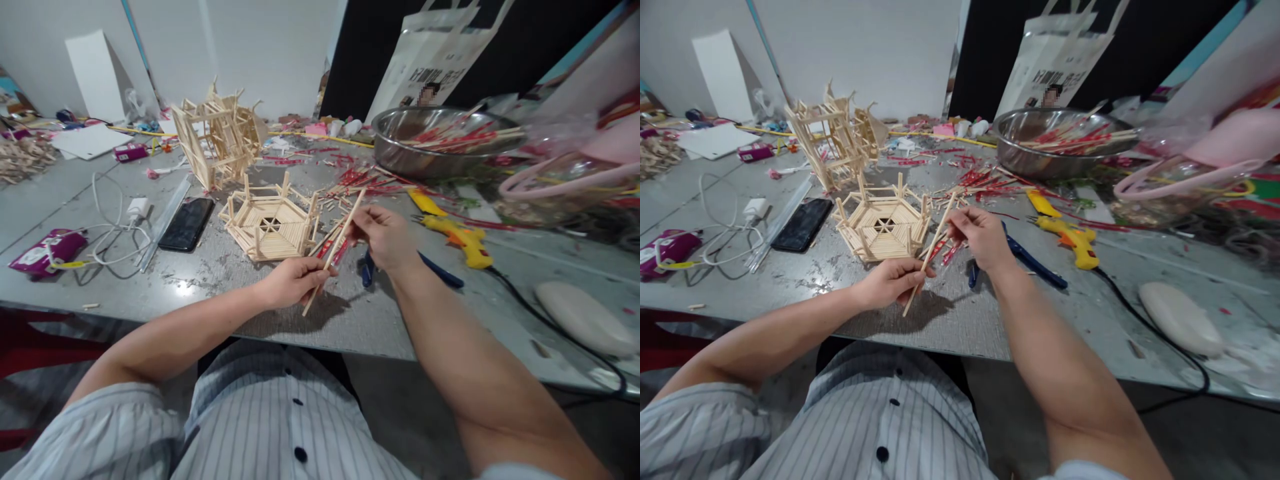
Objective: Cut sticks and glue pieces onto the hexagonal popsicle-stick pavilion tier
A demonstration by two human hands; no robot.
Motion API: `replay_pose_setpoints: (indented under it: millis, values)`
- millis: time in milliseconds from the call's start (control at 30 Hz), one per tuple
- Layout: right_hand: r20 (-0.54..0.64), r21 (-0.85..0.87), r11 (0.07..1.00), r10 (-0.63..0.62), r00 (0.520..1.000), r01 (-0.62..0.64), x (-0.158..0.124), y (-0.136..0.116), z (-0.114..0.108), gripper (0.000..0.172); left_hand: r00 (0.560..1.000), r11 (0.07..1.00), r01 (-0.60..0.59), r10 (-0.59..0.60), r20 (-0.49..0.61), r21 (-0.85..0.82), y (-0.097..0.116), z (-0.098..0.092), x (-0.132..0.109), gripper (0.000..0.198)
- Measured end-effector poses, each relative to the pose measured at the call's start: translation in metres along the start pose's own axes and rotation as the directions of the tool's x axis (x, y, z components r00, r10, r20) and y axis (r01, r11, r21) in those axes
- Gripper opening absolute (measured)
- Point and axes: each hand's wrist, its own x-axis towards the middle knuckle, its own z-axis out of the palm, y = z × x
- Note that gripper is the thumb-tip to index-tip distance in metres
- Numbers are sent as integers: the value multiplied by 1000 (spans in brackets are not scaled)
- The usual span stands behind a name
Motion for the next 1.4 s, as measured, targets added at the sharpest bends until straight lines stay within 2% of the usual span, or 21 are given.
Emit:
replay_pose_setpoints:
  millis: [67,133,200,233,300,333,400,467,567,767,1033,1233,1400]
  values:
    - [-48,-213,977,-14,999,4,5,-7,-13,39,1000,1000,-24,24,0,8,-1,0,0,24]
    - [-21,-503,864,21,1000,-29,8,-17,-30,24,999,999,-39,39,0,20,-2,0,0,24]
    - [6,-780,624,90,996,-52,7,-28,-47,15,999,998,-42,43,-6,41,-3,0,0,24]
    - [-26,-878,473,101,995,-71,6,-32,-54,15,999,997,-41,42,-13,58,-4,0,0,24]
    - [-77,-971,210,167,983,-111,0,-37,-61,21,999,994,-34,38,-32,99,-4,0,0,24]
    - [-98,-985,117,218,971,-125,-4,-38,-61,26,998,992,-31,36,-44,122,-3,0,0,24]
    - [-125,-991,-2,353,927,-133,-12,-34,-57,37,997,987,-30,41,-68,157,-2,0,0,23]
    - [-137,-991,-60,453,881,-123,-19,-28,-49,45,994,982,-39,57,-94,186,-1,-1,-1,20]
    - [-129,-992,-55,500,857,-117,-23,-19,-40,50,987,970,-47,82,-137,240,1,-1,-1,18]
    - [-118,-989,23,463,879,-145,-20,-15,-31,60,981,949,-64,117,-157,310,3,1,-3,19]
    - [-121,-963,165,446,887,-215,-14,-3,-35,48,981,930,-107,157,-116,352,1,-2,-1,18]
    - [-237,-934,144,433,870,-326,-8,0,-39,40,976,923,-101,164,-142,371,0,-4,1,20]
    - [-305,-918,138,357,883,-373,-5,4,-41,44,980,929,-86,144,-138,360,0,-4,2,24]
